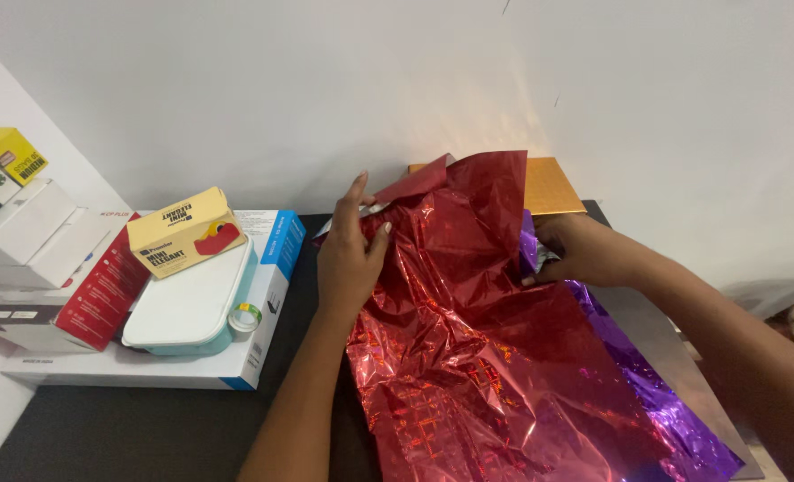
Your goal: The person wraps a small rectangular box with holographic wrapping paper. They cut the paper to size using a utility knife, fold the edges around the box, and secure the package with tape. The wrapped box is then placed on a stack of other items.
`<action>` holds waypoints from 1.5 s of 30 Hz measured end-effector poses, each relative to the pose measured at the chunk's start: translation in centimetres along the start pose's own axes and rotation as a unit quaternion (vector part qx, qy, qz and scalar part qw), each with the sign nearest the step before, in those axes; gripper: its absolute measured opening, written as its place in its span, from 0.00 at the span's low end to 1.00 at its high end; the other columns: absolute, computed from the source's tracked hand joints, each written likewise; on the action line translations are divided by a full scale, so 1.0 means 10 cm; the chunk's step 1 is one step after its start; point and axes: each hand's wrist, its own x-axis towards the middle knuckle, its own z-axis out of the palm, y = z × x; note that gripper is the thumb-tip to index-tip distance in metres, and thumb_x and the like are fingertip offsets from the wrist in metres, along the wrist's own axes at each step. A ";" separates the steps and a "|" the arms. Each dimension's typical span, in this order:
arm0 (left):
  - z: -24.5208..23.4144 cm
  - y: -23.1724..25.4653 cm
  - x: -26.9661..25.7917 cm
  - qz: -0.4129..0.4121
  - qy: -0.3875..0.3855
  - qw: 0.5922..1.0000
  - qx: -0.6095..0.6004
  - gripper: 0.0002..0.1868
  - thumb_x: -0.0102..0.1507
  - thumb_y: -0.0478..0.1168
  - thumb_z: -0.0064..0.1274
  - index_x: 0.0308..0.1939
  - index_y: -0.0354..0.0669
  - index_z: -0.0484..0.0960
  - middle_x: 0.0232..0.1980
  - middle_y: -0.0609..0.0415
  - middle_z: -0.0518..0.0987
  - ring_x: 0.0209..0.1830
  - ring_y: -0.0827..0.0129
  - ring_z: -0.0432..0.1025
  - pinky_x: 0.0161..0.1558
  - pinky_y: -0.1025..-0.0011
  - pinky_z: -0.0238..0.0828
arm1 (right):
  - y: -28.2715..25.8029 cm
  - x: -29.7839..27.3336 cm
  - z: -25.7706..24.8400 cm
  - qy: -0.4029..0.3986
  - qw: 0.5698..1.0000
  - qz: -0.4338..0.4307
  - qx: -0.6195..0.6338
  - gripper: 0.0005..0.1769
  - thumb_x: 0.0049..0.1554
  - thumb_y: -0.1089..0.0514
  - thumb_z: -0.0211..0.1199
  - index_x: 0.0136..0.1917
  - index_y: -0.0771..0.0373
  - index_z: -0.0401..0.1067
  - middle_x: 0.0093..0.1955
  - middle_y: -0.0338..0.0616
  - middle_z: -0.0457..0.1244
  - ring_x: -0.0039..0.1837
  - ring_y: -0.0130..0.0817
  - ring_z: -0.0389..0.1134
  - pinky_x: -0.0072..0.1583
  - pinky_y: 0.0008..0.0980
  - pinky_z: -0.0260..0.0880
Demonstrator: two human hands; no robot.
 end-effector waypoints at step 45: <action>0.09 0.30 -0.16 0.257 -0.020 0.966 -0.030 0.14 0.54 0.29 0.55 0.43 0.40 0.74 0.69 0.49 0.72 0.35 0.62 0.74 0.40 0.64 0.72 | 0.06 -0.17 -0.09 0.082 0.966 0.041 0.243 0.20 0.63 0.51 0.63 0.51 0.73 0.81 0.37 0.44 0.67 0.39 0.25 0.60 0.42 0.34 0.64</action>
